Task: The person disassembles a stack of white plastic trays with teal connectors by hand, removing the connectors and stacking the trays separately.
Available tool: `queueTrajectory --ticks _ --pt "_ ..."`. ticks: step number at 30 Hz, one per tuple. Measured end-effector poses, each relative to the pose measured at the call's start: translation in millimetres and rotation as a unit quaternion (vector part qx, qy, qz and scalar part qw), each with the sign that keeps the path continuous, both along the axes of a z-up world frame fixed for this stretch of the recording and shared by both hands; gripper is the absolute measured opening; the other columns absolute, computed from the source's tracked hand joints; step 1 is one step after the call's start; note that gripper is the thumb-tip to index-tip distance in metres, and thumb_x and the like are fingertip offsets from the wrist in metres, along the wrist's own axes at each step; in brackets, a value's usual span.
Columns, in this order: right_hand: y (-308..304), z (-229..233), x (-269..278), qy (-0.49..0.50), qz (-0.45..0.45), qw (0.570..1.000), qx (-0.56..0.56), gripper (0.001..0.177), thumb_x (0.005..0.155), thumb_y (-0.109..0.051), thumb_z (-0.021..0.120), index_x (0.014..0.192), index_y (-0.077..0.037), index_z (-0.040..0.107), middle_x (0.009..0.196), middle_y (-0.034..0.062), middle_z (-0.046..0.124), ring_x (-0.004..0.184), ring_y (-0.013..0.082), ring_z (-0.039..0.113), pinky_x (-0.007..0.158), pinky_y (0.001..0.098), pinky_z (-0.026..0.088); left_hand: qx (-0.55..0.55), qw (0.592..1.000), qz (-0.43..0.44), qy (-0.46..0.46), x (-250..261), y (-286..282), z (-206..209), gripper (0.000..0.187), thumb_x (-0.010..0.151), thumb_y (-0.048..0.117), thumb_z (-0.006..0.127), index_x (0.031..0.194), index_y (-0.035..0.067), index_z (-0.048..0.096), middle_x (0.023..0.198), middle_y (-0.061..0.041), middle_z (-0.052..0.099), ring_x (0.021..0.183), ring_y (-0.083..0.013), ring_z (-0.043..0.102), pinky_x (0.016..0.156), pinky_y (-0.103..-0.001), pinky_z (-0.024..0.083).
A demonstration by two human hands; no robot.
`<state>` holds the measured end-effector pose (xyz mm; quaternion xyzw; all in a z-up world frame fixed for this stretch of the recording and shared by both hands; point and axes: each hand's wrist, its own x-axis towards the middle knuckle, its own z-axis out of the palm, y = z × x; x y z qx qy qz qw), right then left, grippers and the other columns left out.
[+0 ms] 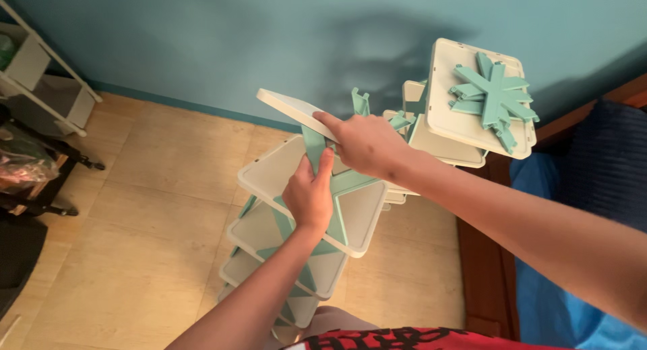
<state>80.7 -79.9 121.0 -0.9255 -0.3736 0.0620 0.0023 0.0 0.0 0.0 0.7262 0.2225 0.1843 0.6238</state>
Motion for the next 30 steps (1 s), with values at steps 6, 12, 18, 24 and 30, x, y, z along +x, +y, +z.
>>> queueTrajectory --ticks 6,12,18,24,30 --pt "-2.3 17.9 -0.6 0.048 -0.009 0.998 -0.035 0.074 0.087 -0.011 0.062 0.156 -0.024 0.038 0.072 0.0174 0.069 0.066 0.0405 0.066 0.062 0.0521 0.051 0.004 1.000 0.005 -0.026 -1.3 -2.2 1.9 0.052 0.096 0.060 0.053 0.103 0.012 0.072 0.078 -0.007 0.070 0.081 -0.0271 0.069 0.075 -0.040 0.049" --pt "-1.1 40.7 14.6 0.053 0.115 0.992 -0.029 0.084 0.080 -0.046 0.078 0.155 -0.022 0.048 0.104 0.0138 0.075 0.089 0.0396 0.070 0.081 0.0500 0.053 0.010 0.998 0.045 -0.041 -4.4 9.7 6.2 0.047 0.092 0.056 0.057 0.097 0.013 0.074 0.069 -0.002 0.066 0.070 -0.0244 0.065 0.068 -0.039 0.049" --pt "33.4 70.3 64.4 0.101 0.062 0.986 0.115 0.067 0.084 -0.061 0.067 0.133 -0.015 0.064 0.116 0.0092 0.071 0.114 0.0284 0.068 0.097 0.0416 0.052 -0.061 0.998 -0.001 -0.017 -18.9 33.0 7.7 0.048 0.095 0.053 0.057 0.087 0.007 0.070 0.061 -0.003 0.057 0.061 -0.0161 0.055 0.062 -0.034 0.044" --pt "85.5 37.9 60.1 0.120 0.339 0.926 0.116 0.041 0.098 -0.047 0.064 0.091 -0.006 0.069 0.095 0.0086 0.066 0.104 0.0240 0.064 0.088 0.0428 0.052 -0.128 0.990 -0.047 -0.041 -31.1 33.3 9.5 0.052 0.096 0.052 0.059 0.080 0.003 0.067 0.064 0.001 0.058 0.060 -0.0107 0.051 0.058 -0.030 0.041" --pt "77.6 14.4 38.2 0.098 0.455 0.878 0.114 0.052 0.100 -0.021 0.061 0.053 -0.006 0.044 0.055 0.0059 0.044 0.067 0.0220 0.048 0.091 0.0423 0.038 -0.136 0.986 -0.069 -0.063 -55.7 36.2 0.9 0.049 0.095 0.048 0.061 0.079 0.002 0.068 0.062 0.003 0.056 0.060 -0.0065 0.046 0.055 -0.028 0.038"
